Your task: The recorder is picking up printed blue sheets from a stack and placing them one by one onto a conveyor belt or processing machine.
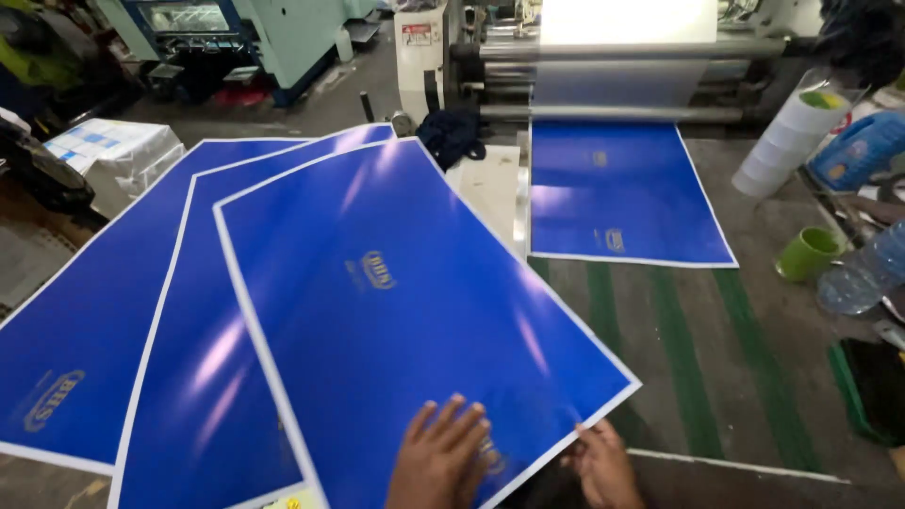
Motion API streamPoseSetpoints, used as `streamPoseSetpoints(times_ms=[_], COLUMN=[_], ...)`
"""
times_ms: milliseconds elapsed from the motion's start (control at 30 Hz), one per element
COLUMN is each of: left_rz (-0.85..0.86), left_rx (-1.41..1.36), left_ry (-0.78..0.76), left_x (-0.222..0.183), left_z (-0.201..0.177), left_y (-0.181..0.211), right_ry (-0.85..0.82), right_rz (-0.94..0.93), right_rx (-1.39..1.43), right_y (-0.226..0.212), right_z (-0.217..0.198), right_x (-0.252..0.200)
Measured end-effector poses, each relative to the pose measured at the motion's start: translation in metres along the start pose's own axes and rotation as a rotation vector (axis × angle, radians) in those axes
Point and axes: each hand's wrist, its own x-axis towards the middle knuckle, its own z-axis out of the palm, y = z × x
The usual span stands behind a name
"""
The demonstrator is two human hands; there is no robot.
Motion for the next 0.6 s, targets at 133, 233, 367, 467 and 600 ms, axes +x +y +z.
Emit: streamPoseSetpoints(times_ms=[133,233,367,467,600], left_rz=[-0.196,-0.408,-0.414,-0.623,-0.425], left_rx=[0.145,0.266,0.481,0.602,0.644], left_ry=[-0.015,-0.166,-0.454,-0.726,-0.377], left_x=[-0.028,-0.048,-0.023,-0.039,-0.08], left_z=[-0.01,-0.02,-0.056,-0.052,-0.016], left_y=[-0.026,-0.049,-0.033,-0.051,-0.103], right_ry=[0.142,0.224,0.195,0.311,0.451], right_rz=[-0.05,-0.164,-0.352,-0.399,-0.51], right_rx=[0.039,-0.006,0.013,-0.055,-0.171], right_y=[-0.041,-0.057,-0.088,-0.104,-0.136], right_z=[-0.042,-0.097,-0.174,-0.231,-0.246], right_x=[-0.008,-0.002,0.009,-0.001,-0.047])
